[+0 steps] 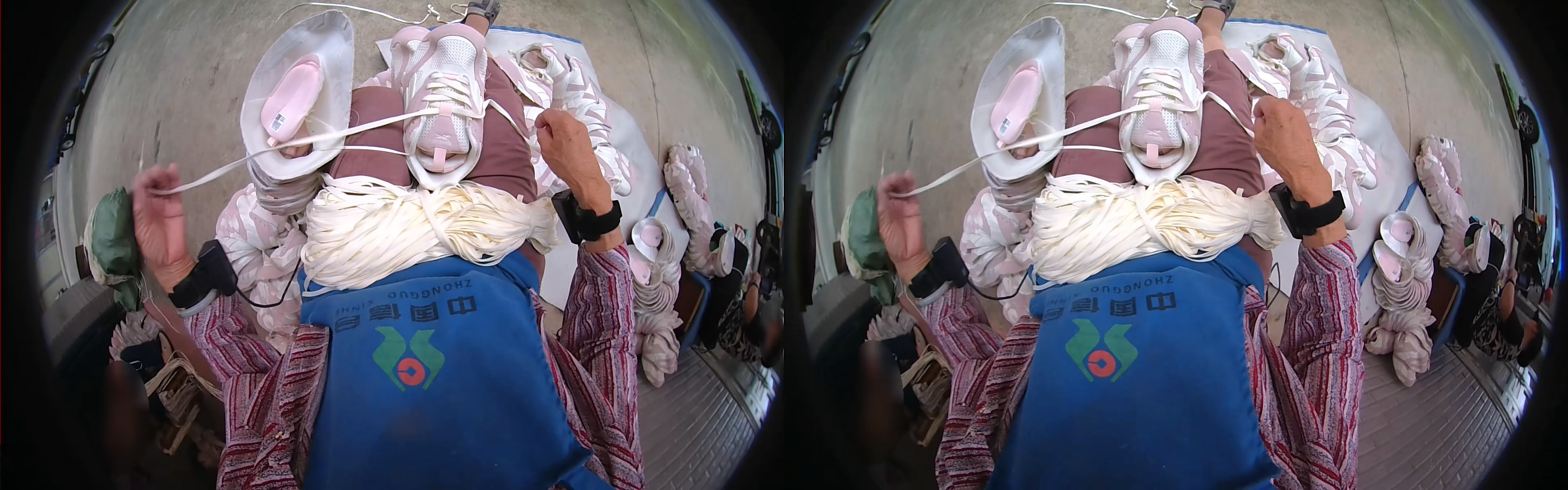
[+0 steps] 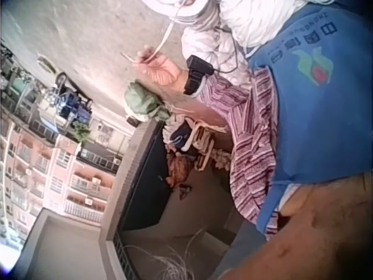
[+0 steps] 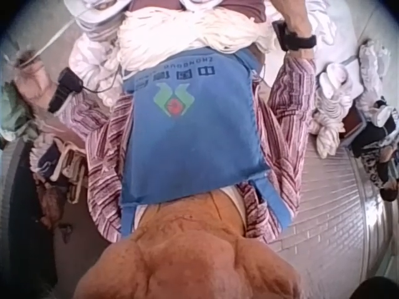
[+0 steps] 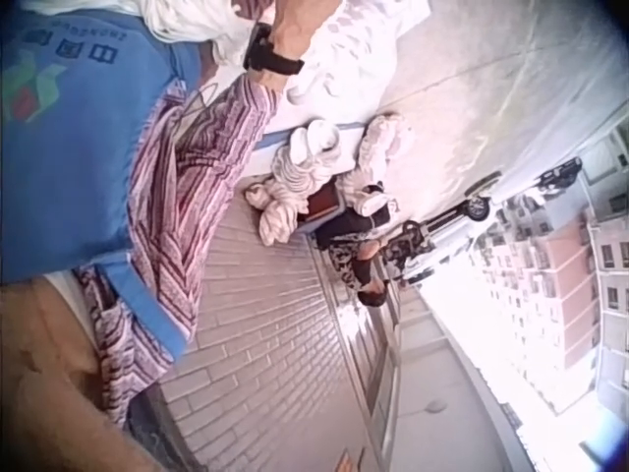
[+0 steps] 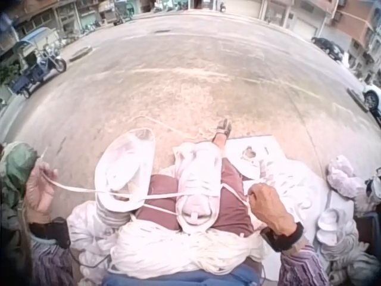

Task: The recorder is lacing and tying the shoelaces of multiple pairs of pink and white sneakers.

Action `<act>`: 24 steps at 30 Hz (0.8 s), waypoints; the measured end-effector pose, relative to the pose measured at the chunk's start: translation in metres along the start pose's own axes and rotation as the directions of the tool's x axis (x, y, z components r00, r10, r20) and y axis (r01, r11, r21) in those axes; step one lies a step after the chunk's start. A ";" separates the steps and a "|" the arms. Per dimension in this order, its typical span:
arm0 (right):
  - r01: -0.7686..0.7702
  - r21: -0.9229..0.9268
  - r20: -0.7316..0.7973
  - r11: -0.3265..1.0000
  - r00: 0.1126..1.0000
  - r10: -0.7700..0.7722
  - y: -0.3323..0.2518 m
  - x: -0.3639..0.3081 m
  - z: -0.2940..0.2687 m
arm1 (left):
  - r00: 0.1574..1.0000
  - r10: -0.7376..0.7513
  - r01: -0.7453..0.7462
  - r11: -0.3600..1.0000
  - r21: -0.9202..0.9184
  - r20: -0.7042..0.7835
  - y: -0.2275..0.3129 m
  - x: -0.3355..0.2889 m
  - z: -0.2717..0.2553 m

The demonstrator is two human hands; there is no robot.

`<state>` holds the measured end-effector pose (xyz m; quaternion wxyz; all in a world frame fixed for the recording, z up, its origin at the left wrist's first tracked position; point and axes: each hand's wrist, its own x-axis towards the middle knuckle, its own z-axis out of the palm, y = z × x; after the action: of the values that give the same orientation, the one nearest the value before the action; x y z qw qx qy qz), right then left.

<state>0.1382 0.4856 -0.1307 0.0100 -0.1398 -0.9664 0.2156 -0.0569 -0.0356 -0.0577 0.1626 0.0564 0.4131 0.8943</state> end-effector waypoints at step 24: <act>-0.143 0.561 0.194 0.816 0.980 0.038 -0.035 -0.020 0.013 | 0.742 -0.664 0.427 0.352 0.833 -0.099 -0.215 0.032 0.139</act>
<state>0.1469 0.4445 -0.1273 -0.0432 -0.1567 -0.8465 0.5070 -0.0015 0.2052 -0.1310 0.4595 0.0970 0.7445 0.4745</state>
